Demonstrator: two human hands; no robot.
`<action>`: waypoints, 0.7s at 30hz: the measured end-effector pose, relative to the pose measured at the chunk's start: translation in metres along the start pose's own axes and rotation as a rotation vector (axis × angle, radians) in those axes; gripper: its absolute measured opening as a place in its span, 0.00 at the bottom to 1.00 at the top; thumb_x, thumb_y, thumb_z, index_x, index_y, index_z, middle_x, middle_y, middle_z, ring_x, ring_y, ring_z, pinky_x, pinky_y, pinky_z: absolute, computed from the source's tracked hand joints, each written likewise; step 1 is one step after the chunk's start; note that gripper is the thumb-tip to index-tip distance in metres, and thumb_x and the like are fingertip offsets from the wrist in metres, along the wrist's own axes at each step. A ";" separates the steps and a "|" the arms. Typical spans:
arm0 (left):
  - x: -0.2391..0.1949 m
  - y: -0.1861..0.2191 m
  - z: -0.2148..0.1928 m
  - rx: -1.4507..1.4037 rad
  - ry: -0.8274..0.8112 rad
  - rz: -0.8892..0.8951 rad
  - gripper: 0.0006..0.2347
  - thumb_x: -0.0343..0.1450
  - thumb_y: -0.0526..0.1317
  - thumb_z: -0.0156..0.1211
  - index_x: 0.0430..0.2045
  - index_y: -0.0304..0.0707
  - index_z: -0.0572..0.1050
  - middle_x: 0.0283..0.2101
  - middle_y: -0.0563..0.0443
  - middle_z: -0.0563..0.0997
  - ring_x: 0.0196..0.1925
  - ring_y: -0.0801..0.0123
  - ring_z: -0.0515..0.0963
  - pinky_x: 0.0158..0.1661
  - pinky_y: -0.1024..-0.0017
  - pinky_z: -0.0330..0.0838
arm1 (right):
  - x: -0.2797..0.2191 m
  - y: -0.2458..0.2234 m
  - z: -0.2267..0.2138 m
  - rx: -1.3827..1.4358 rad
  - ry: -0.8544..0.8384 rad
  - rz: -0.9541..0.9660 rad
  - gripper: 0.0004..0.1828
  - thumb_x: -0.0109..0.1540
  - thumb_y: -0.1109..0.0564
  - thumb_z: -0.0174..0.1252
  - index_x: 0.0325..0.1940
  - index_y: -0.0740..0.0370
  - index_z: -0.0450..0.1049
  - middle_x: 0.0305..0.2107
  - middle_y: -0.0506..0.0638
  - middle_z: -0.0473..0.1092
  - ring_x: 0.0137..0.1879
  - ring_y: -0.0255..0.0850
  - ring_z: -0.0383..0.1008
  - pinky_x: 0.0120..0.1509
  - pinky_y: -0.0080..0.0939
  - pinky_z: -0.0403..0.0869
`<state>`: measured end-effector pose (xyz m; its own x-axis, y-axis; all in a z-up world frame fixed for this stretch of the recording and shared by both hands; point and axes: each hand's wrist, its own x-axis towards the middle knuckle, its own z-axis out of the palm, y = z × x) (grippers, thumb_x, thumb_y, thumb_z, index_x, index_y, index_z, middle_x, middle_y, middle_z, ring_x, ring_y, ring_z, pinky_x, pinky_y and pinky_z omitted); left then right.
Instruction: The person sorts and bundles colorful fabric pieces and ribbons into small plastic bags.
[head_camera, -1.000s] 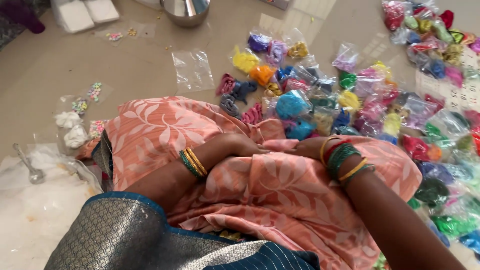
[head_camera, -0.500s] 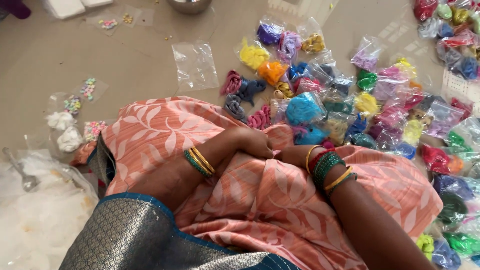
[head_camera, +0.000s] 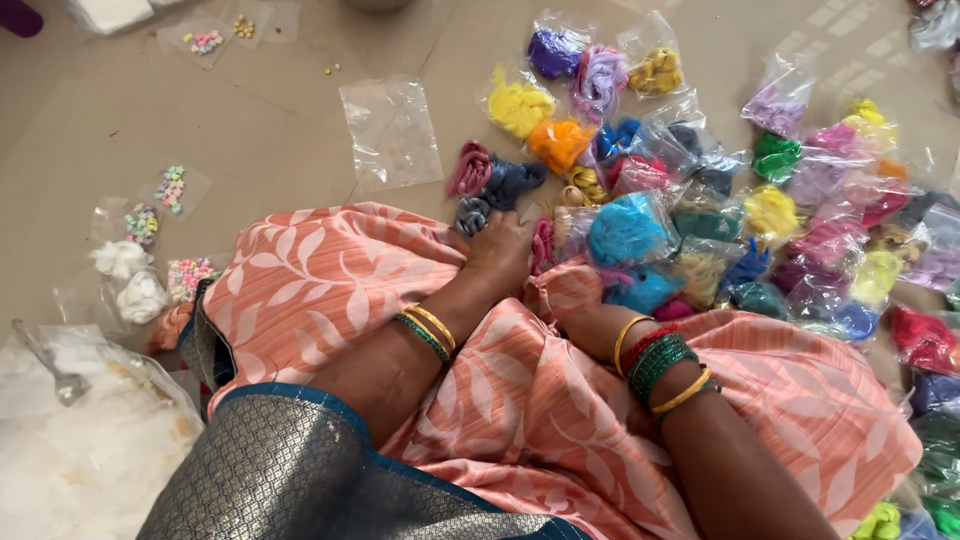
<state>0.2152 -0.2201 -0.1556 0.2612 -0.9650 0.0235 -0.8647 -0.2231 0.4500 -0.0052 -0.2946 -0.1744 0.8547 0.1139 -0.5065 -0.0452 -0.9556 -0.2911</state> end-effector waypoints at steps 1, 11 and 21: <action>0.001 0.000 0.002 -0.001 -0.001 0.001 0.12 0.65 0.35 0.60 0.42 0.38 0.77 0.45 0.36 0.77 0.52 0.43 0.75 0.45 0.53 0.75 | -0.003 -0.004 -0.008 0.001 0.000 0.002 0.15 0.65 0.59 0.47 0.48 0.60 0.78 0.47 0.61 0.77 0.51 0.51 0.80 0.52 0.47 0.77; 0.014 -0.006 0.010 -0.079 0.064 -0.038 0.14 0.61 0.36 0.65 0.40 0.47 0.80 0.43 0.40 0.78 0.49 0.45 0.75 0.46 0.54 0.75 | -0.017 -0.031 -0.059 0.210 0.147 0.243 0.13 0.65 0.58 0.45 0.50 0.57 0.72 0.42 0.58 0.77 0.46 0.54 0.80 0.45 0.55 0.77; 0.042 -0.027 -0.014 -1.188 -0.152 -0.277 0.08 0.64 0.37 0.67 0.32 0.33 0.76 0.30 0.53 0.80 0.31 0.76 0.79 0.33 0.75 0.77 | -0.022 -0.044 -0.116 0.255 0.097 0.594 0.14 0.64 0.43 0.53 0.46 0.49 0.76 0.39 0.54 0.78 0.47 0.55 0.79 0.48 0.57 0.76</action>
<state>0.2557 -0.2529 -0.1542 0.2525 -0.9290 -0.2704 0.1605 -0.2354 0.9586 0.0383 -0.2867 -0.0564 0.6891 -0.4499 -0.5681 -0.6350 -0.7526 -0.1742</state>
